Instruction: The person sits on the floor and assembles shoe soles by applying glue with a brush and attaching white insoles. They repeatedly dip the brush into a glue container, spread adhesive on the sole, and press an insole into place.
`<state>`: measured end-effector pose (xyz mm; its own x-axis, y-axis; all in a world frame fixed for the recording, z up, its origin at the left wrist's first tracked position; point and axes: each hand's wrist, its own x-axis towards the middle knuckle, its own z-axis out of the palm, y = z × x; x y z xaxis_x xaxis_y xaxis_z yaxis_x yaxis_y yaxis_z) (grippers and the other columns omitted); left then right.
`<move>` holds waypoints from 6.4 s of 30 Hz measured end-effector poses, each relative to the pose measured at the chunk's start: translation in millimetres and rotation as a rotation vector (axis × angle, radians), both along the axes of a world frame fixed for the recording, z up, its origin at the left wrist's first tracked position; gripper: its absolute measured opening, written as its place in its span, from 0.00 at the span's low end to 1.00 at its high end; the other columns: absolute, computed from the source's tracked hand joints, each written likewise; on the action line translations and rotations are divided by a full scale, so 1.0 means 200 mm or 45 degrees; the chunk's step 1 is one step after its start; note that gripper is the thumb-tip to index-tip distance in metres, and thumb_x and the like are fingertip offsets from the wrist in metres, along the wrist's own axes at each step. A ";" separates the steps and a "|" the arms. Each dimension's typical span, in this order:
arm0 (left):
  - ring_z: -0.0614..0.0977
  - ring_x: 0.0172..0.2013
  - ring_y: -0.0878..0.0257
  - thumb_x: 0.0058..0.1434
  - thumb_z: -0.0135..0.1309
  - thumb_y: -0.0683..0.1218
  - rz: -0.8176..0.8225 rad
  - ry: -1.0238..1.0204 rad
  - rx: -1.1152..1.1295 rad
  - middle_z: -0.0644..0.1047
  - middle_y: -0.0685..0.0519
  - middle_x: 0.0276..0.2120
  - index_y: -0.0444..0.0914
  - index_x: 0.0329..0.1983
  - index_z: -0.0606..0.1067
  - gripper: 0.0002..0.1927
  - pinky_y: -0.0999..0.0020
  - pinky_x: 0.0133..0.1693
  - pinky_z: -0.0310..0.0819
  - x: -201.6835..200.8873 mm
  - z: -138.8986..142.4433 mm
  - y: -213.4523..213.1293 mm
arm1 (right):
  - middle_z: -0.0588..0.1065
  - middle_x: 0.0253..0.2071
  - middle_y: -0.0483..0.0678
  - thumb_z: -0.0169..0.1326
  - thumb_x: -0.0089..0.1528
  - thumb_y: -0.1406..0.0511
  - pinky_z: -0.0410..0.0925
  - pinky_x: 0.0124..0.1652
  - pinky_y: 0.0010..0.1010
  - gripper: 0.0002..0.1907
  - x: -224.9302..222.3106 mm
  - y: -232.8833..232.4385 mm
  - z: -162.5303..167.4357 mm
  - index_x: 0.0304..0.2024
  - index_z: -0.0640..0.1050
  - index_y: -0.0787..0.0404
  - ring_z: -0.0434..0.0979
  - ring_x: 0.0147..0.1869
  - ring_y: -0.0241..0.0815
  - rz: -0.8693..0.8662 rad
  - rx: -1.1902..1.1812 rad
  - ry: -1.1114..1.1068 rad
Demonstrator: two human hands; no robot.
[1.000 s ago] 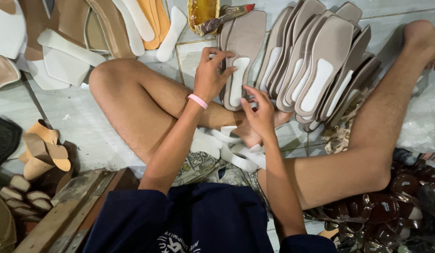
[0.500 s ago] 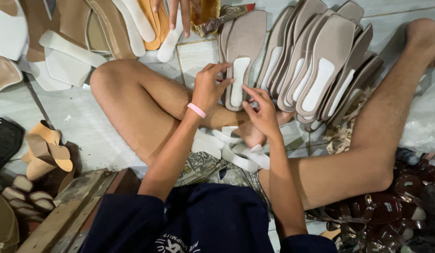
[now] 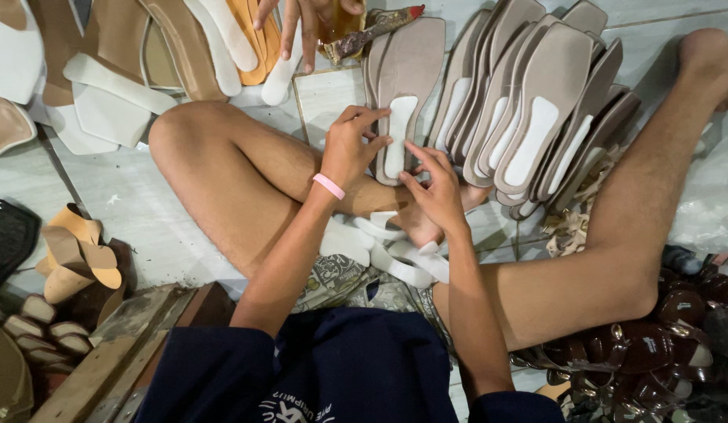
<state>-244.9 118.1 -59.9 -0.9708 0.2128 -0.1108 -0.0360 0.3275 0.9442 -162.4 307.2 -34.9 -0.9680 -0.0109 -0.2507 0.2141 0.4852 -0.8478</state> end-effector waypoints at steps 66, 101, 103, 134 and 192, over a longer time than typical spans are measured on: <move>0.80 0.36 0.47 0.62 0.64 0.45 -0.160 0.144 -0.233 0.71 0.44 0.50 0.50 0.66 0.73 0.28 0.55 0.40 0.77 -0.04 0.04 0.00 | 0.73 0.56 0.51 0.57 0.68 0.71 0.71 0.51 0.32 0.25 -0.05 0.04 -0.05 0.69 0.73 0.54 0.75 0.54 0.42 0.095 0.052 0.157; 0.85 0.39 0.62 0.60 0.67 0.50 0.140 -0.437 0.174 0.82 0.43 0.44 0.30 0.63 0.69 0.33 0.70 0.39 0.81 0.01 -0.17 0.06 | 0.77 0.56 0.55 0.59 0.64 0.72 0.69 0.55 0.26 0.37 0.07 0.01 -0.18 0.73 0.60 0.65 0.76 0.58 0.37 -0.316 -0.749 -0.304; 0.85 0.41 0.61 0.59 0.68 0.50 0.134 -0.471 0.279 0.81 0.41 0.44 0.27 0.63 0.67 0.35 0.69 0.41 0.81 0.00 -0.18 0.06 | 0.76 0.56 0.54 0.59 0.64 0.73 0.69 0.55 0.26 0.38 0.08 0.00 -0.17 0.73 0.59 0.65 0.76 0.58 0.37 -0.309 -0.773 -0.286; 0.84 0.39 0.67 0.63 0.62 0.42 0.141 -0.594 0.775 0.84 0.47 0.41 0.31 0.51 0.74 0.16 0.71 0.40 0.80 -0.05 -0.18 0.16 | 0.77 0.55 0.55 0.57 0.65 0.74 0.71 0.53 0.27 0.35 0.12 -0.02 -0.24 0.72 0.58 0.65 0.77 0.55 0.37 -0.299 -0.761 -0.299; 0.83 0.34 0.69 0.60 0.66 0.42 0.077 -0.626 0.793 0.84 0.51 0.37 0.31 0.47 0.80 0.15 0.72 0.37 0.81 -0.08 -0.15 0.17 | 0.79 0.51 0.53 0.59 0.64 0.74 0.73 0.53 0.28 0.33 0.11 -0.02 -0.18 0.70 0.61 0.68 0.79 0.53 0.36 -0.298 -0.943 -0.363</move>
